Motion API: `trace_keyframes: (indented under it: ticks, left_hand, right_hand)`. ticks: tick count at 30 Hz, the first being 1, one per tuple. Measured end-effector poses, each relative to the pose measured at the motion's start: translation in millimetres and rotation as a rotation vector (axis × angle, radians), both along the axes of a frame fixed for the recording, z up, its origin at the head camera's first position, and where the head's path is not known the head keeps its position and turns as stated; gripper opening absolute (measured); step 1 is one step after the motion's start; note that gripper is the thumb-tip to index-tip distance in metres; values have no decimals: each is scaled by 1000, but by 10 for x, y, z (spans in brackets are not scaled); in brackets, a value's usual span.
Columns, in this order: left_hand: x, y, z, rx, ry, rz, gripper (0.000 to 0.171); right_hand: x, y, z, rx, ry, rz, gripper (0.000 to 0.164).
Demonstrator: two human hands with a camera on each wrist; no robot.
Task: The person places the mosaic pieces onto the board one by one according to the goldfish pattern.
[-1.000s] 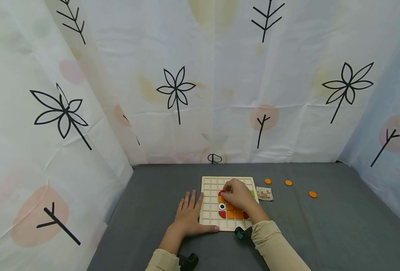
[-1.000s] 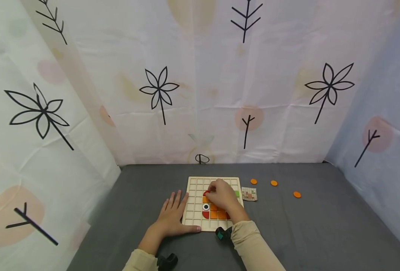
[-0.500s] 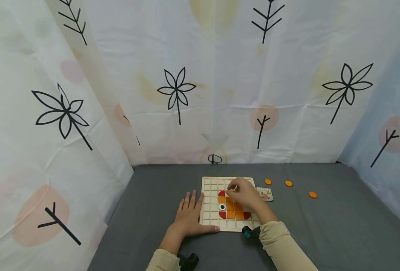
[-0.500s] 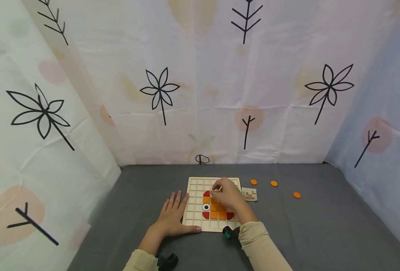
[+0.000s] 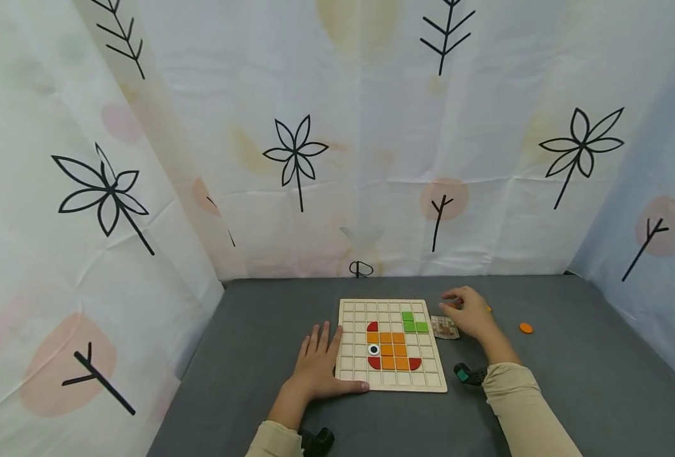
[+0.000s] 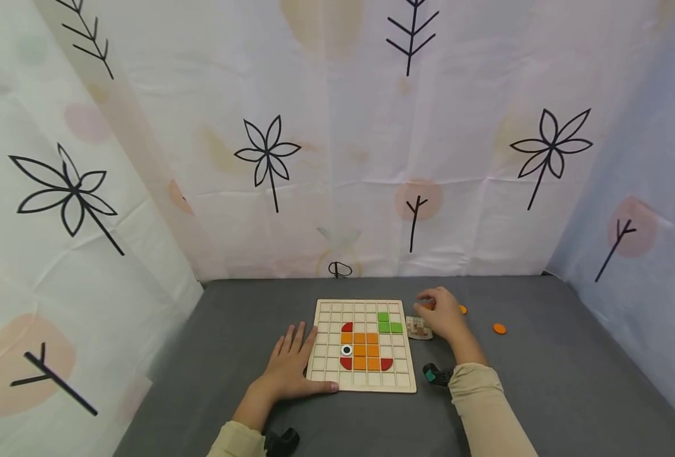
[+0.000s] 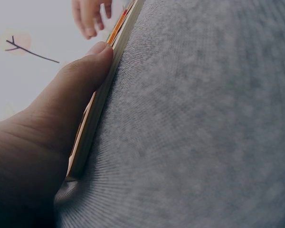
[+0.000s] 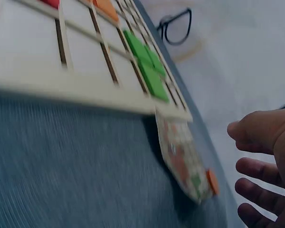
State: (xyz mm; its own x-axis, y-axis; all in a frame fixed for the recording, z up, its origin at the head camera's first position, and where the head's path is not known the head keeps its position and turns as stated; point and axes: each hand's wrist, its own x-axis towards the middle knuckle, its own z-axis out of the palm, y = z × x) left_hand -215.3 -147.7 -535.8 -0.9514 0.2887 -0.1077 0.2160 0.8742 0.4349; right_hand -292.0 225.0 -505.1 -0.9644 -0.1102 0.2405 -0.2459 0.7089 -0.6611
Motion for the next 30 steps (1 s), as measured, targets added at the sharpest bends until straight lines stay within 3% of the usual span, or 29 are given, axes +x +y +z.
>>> trace_keyframes:
  ticks: [12, 30]
  left_hand:
    - [-1, -1, -41, 18, -4, 3, 138]
    - [-4, -5, -21, -1, 6, -2, 139]
  right_hand:
    - [-33, 111, -140, 118, 3, -28, 18]
    - [-59, 73, -134, 100, 12, -78, 12]
